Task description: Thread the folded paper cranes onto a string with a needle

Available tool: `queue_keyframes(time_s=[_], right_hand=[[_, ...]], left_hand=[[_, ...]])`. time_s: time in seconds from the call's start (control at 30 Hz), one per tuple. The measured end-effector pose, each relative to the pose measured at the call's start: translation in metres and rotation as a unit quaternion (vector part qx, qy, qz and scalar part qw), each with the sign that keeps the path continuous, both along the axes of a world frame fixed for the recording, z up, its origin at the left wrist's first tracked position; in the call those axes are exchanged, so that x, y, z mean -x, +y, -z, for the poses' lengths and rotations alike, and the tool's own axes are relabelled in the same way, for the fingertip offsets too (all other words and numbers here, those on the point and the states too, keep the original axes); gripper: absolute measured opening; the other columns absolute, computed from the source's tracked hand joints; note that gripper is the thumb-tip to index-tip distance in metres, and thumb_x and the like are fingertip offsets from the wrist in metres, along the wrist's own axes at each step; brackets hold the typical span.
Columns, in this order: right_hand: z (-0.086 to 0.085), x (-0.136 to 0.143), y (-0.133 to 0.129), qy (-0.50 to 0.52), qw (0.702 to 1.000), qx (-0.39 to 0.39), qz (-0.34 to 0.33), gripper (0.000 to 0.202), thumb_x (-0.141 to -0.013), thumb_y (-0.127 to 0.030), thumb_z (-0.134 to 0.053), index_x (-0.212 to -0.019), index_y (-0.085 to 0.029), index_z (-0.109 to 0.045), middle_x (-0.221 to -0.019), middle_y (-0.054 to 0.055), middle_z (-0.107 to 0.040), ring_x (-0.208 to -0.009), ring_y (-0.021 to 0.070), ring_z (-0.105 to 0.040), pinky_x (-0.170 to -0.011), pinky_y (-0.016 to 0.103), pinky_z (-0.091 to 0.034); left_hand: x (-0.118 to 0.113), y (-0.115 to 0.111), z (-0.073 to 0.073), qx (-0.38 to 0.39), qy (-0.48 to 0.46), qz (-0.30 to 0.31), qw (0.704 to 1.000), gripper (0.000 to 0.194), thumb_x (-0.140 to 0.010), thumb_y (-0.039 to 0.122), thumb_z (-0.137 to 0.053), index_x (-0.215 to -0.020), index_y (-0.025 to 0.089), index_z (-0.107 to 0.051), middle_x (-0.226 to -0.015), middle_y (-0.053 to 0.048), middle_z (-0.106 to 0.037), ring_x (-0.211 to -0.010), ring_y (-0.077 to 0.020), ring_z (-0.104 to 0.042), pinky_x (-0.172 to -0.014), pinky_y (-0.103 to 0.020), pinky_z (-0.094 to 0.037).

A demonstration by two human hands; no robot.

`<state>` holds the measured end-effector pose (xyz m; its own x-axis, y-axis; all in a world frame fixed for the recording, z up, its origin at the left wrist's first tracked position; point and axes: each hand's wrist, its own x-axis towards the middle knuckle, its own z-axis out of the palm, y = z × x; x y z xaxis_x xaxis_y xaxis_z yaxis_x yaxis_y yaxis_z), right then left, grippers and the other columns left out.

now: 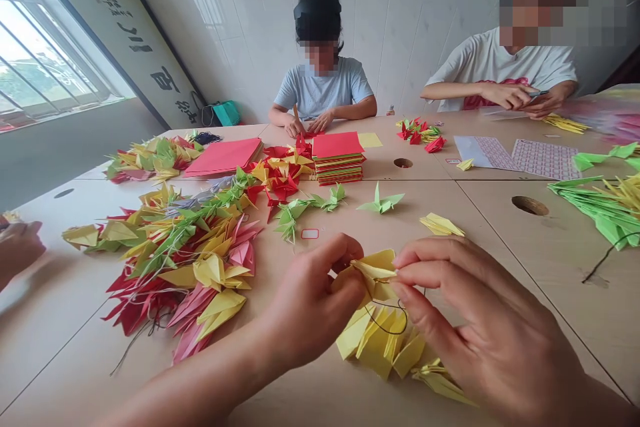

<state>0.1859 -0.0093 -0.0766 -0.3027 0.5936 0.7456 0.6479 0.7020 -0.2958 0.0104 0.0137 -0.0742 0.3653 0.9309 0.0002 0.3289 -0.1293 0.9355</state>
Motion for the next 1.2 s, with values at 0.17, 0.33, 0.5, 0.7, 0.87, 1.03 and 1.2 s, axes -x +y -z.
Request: queue_keyframes(time_s=[0.17, 0.33, 0.5, 0.7, 0.87, 1.03, 1.2], right_hand=[[-0.002, 0.001, -0.001, 0.007, 1.000, 0.008, -0.005, 0.013, -0.086, -0.009, -0.055, -0.082, -0.021, -0.057, -0.084, 0.002, -0.064, -0.081, 0.0151, -0.064, -0.074, 0.027, -0.052], [-0.003, -0.001, -0.004, 0.057, 0.996, 0.060, 0.031, 0.010, -0.089, -0.016, -0.053, -0.082, -0.023, -0.056, -0.088, 0.003, -0.064, -0.087, 0.0145, -0.065, -0.078, 0.023, -0.053], [0.000, -0.002, -0.004, 0.079, 0.993, 0.084, 0.036, 0.008, -0.089, -0.021, -0.054, -0.084, -0.025, -0.058, -0.087, 0.000, -0.068, -0.079, 0.0134, -0.068, -0.067, 0.020, -0.056], [0.000, -0.003, -0.004, 0.130, 0.976, 0.159, 0.070, 0.007, -0.087, -0.027, -0.057, -0.081, -0.026, -0.062, -0.069, -0.005, -0.071, -0.053, 0.0108, -0.068, -0.041, 0.014, -0.052], [-0.001, -0.002, -0.002, 0.143, 0.972, 0.181, 0.042, 0.009, -0.087, -0.026, -0.057, -0.079, -0.025, -0.063, -0.067, -0.004, -0.071, -0.058, 0.0121, -0.071, -0.042, 0.013, -0.053], [0.007, -0.002, -0.003, 0.110, 0.983, 0.136, 0.060, 0.006, -0.090, -0.024, -0.055, -0.087, -0.025, -0.059, -0.077, -0.003, -0.073, -0.065, 0.0124, -0.072, -0.053, 0.016, -0.057], [0.010, -0.003, -0.005, 0.049, 0.997, 0.065, -0.011, 0.006, -0.090, -0.019, -0.053, -0.090, -0.024, -0.055, -0.084, -0.001, -0.074, -0.077, 0.0135, -0.073, -0.068, 0.020, -0.059]], left_hand=[[-0.002, -0.004, 0.000, 0.000, 0.004, 0.014, 1.000, 0.013, -0.081, 0.009, -0.043, -0.082, 0.020, -0.050, -0.069, 0.005, -0.046, -0.059, -0.0086, -0.038, -0.048, -0.020, -0.031], [0.000, -0.006, 0.002, -0.013, -0.047, -0.013, 0.999, 0.016, -0.082, 0.009, -0.045, -0.087, 0.023, -0.040, -0.079, 0.004, -0.043, -0.063, -0.0093, -0.039, -0.048, -0.020, -0.033], [0.002, -0.006, 0.002, -0.059, -0.001, 0.013, 0.998, 0.014, -0.085, 0.008, -0.043, -0.087, 0.022, -0.043, -0.078, 0.003, -0.044, -0.064, -0.0093, -0.036, -0.050, -0.019, -0.033], [0.000, -0.009, -0.002, -0.097, 0.076, 0.034, 0.992, 0.020, -0.085, 0.032, -0.060, -0.099, 0.020, -0.050, -0.090, -0.002, -0.058, -0.076, -0.0140, -0.052, -0.064, -0.025, -0.045], [-0.002, -0.010, 0.000, -0.181, 0.137, 0.008, 0.974, 0.030, -0.080, 0.027, -0.067, -0.105, 0.018, -0.054, -0.093, -0.005, -0.066, -0.077, -0.0152, -0.060, -0.069, -0.025, -0.047], [0.000, -0.008, 0.002, -0.194, 0.129, 0.016, 0.972, 0.027, -0.079, 0.018, -0.064, -0.106, 0.018, -0.059, -0.093, -0.003, -0.069, -0.076, -0.0136, -0.061, -0.070, -0.022, -0.048], [0.001, -0.004, -0.002, -0.152, 0.099, 0.040, 0.983, 0.030, -0.077, 0.017, -0.065, -0.107, 0.017, -0.063, -0.096, -0.003, -0.069, -0.080, -0.0135, -0.062, -0.074, -0.022, -0.048]])
